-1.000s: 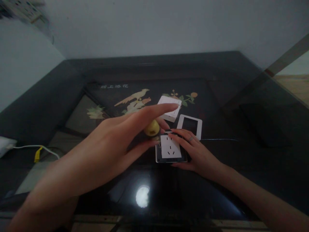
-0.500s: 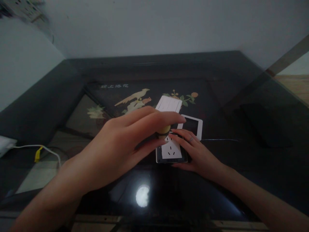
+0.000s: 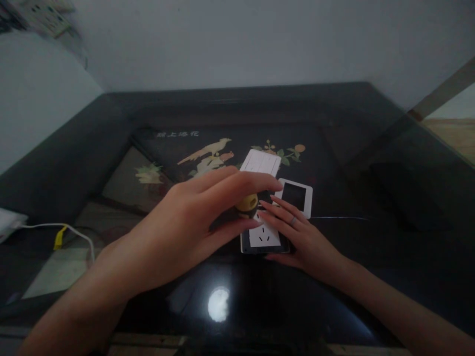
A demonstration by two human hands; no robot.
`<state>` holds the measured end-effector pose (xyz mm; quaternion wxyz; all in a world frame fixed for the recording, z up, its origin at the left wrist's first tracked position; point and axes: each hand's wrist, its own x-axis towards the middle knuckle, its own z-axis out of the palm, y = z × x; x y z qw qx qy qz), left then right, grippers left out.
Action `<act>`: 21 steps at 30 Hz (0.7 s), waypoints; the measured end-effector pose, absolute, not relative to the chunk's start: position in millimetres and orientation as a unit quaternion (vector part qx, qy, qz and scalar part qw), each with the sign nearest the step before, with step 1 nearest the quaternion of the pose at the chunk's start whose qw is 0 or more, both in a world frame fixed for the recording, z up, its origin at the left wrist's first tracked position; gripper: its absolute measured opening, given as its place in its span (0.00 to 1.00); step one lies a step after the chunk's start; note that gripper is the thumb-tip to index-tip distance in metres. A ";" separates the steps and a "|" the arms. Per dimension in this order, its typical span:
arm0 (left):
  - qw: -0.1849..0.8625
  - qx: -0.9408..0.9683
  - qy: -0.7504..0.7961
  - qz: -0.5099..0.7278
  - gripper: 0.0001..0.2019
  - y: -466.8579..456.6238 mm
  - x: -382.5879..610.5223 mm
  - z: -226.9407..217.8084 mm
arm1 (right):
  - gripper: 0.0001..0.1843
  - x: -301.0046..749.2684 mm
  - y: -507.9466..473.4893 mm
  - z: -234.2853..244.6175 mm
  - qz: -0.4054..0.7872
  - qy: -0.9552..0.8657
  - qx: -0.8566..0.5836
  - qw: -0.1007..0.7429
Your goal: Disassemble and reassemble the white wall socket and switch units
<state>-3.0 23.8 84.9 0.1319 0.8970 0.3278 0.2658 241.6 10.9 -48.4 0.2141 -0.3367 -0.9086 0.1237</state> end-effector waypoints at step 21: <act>0.072 0.871 0.347 0.341 0.17 24.9 -3.5 83.6 | 0.20 241.0 10.6 -33.5 -0.055 -0.927 -0.276 0.248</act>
